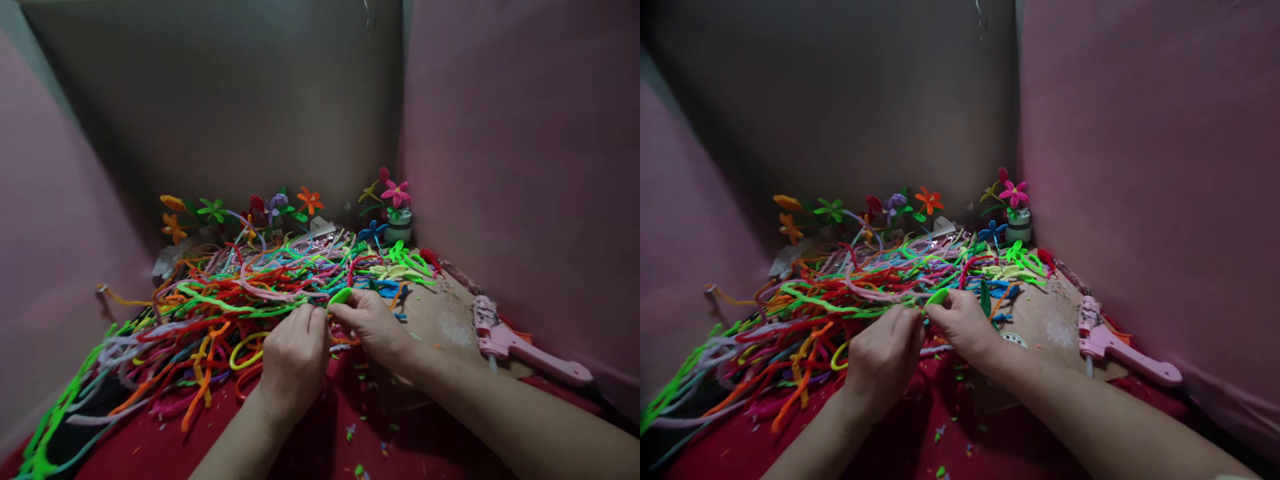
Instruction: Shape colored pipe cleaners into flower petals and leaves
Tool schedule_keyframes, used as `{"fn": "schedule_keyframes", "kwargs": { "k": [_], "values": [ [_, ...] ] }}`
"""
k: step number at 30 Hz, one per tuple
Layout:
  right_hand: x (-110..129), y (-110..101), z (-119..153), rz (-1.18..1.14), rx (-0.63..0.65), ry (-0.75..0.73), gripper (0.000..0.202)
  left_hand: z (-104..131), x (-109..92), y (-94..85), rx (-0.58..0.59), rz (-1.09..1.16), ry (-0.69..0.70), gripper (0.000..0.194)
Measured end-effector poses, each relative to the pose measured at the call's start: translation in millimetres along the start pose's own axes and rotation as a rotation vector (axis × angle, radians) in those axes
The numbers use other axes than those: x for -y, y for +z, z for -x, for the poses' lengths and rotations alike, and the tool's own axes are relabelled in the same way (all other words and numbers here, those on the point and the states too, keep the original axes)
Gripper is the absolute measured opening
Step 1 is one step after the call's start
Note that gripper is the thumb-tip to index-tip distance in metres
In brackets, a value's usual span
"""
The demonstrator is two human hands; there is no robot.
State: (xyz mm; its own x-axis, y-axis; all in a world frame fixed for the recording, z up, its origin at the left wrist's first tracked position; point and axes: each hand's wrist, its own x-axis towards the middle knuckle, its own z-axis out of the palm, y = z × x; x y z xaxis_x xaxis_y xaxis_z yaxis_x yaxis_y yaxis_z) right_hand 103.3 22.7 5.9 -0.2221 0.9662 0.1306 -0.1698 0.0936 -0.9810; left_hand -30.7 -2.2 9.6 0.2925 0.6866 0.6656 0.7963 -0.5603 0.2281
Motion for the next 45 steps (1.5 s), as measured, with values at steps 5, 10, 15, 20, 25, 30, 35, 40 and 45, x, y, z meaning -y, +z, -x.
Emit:
{"fn": "schedule_keyframes", "kwargs": {
  "k": [5,10,15,20,25,30,35,40,45],
  "values": [
    [4.1,-2.5,-1.4,-0.155,0.094,0.019,0.018,-14.1,15.6,-12.8,0.215,0.820,-0.568,0.026],
    [4.0,-6.3,-1.7,-0.143,0.217,0.019,0.018,-14.7,22.7,-11.2,0.553,1.338,-0.742,0.027],
    [2.7,-5.5,-0.1,-0.093,0.262,0.000,0.011,-12.0,29.4,-14.6,0.586,1.267,-0.724,0.022],
    [-6.0,-2.4,-2.2,0.089,0.154,-0.067,0.007,-11.6,28.8,-15.5,0.511,0.640,-0.344,0.024],
    [-8.9,-3.1,-4.9,0.145,0.001,-0.025,0.014,-8.4,9.0,-5.2,0.109,-0.024,0.074,0.029],
    [2.7,-3.9,-0.8,0.035,0.041,0.019,0.016,-11.3,24.4,-9.6,0.327,0.719,-0.484,0.025],
    [7.6,-2.8,4.3,-0.066,0.165,0.007,0.015,-10.3,38.2,-10.1,0.540,1.403,-0.863,0.022],
    [6.8,-3.6,5.3,-0.066,0.238,-0.018,0.017,-6.8,31.1,-7.3,0.626,1.458,-0.813,0.023],
    [1.1,-2.3,1.0,-0.046,0.074,-0.009,0.013,-7.9,25.1,-7.8,0.482,0.912,-0.528,0.022]
  ]
}}
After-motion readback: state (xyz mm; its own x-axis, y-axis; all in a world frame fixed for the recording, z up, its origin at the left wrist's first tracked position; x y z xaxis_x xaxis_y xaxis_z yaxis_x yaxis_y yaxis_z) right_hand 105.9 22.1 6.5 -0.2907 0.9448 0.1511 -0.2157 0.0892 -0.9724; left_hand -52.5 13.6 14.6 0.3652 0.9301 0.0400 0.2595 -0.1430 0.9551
